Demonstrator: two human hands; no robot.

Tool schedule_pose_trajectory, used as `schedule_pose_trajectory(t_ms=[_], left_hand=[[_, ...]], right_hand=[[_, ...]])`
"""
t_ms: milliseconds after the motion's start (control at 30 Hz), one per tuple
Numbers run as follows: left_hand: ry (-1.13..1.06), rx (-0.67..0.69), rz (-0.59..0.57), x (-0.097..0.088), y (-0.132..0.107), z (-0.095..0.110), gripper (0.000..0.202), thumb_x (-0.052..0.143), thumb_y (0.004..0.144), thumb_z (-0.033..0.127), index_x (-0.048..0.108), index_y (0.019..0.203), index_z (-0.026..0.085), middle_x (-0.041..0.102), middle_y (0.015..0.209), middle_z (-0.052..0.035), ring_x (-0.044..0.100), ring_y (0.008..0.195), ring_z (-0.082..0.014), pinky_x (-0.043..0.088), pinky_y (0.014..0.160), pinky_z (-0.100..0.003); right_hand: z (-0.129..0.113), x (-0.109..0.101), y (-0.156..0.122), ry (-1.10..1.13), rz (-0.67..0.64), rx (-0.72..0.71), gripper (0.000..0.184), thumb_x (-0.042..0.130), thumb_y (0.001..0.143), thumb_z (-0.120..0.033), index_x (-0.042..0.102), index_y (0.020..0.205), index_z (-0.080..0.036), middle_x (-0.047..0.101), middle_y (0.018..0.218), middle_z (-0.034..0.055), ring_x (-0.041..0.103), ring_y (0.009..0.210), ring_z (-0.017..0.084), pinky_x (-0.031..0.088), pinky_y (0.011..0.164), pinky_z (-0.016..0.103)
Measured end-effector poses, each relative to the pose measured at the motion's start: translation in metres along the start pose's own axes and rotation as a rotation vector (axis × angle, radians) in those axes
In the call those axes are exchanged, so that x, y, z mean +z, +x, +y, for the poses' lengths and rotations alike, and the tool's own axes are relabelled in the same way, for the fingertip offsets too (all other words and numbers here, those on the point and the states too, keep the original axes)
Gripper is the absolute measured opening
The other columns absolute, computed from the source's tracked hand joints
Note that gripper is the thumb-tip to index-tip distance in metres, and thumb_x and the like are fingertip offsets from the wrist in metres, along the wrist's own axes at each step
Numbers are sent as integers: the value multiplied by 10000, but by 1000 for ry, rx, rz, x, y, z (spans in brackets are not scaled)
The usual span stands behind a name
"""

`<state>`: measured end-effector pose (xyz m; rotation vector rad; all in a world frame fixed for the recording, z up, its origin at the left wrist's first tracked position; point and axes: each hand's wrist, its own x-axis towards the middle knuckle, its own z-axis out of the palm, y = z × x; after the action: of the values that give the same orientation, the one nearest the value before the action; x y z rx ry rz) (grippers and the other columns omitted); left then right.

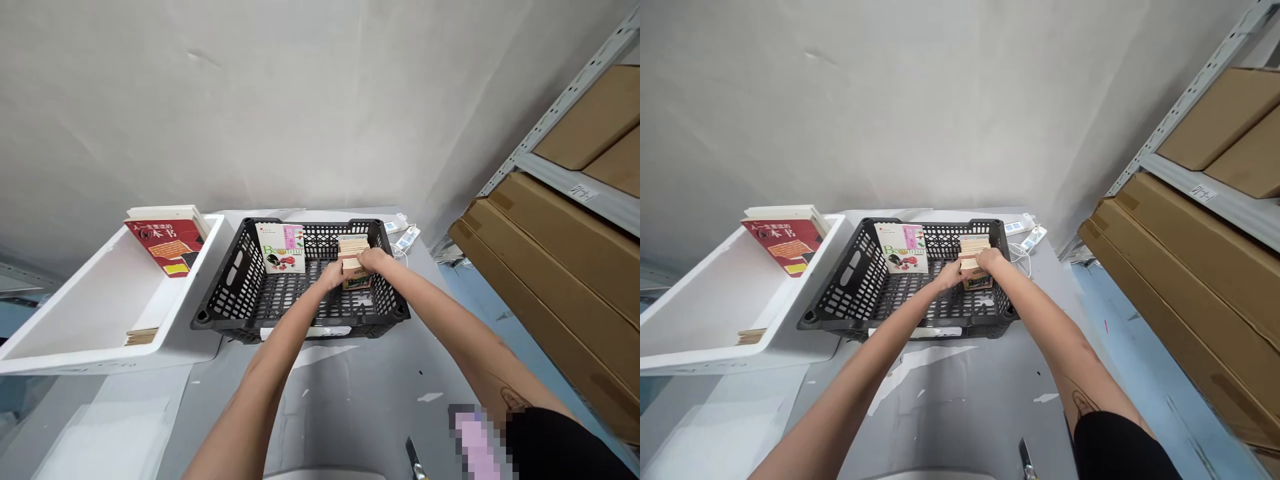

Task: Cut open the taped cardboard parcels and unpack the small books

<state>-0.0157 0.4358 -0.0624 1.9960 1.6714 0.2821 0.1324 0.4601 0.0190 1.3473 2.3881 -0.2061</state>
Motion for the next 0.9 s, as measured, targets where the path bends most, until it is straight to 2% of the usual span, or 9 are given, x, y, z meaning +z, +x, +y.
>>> schedule_pose_trajectory(t_ms=[200,367,500,733,900], left_hand=[[18,-32,-59,3,20,-8,586,692,707,210,492,1254,141,671,1134,-112,614,1083,-258,465,887,-277],[33,-46,-101,-7,23,-23,521,728,669,260,561,1153,165,681,1117,-62,622,1060,-249,479,876,-260],[57,-64,-138,-15,25,-28,475,712,695,302,568,1121,147,669,1140,-75,619,1054,-238,487,859,-258],[94,-78,-158,-19,21,-20,439,654,754,296,555,1134,100,656,1152,-127,620,1056,-239,481,858,-263],[96,-55,-162,-10,17,-11,338,620,777,266,607,1085,127,667,1142,-103,606,1091,-245,459,908,-272]], right_hand=[[0,8,18,-7,-35,29,366,576,796,-85,562,1162,-68,622,1175,251,572,1146,308,479,887,413],[-6,5,24,-2,-39,24,388,580,810,-114,534,1193,-73,619,1187,235,583,1132,283,474,896,381],[-10,3,27,-2,-36,35,440,619,787,-132,516,1206,-50,613,1191,245,576,1143,280,466,908,368],[-16,1,28,-27,-42,89,393,628,781,-147,575,1163,-67,635,1162,228,587,1116,270,461,895,363],[-26,1,20,-53,37,153,378,581,825,-146,566,1191,-54,569,1252,249,492,1221,295,422,949,438]])
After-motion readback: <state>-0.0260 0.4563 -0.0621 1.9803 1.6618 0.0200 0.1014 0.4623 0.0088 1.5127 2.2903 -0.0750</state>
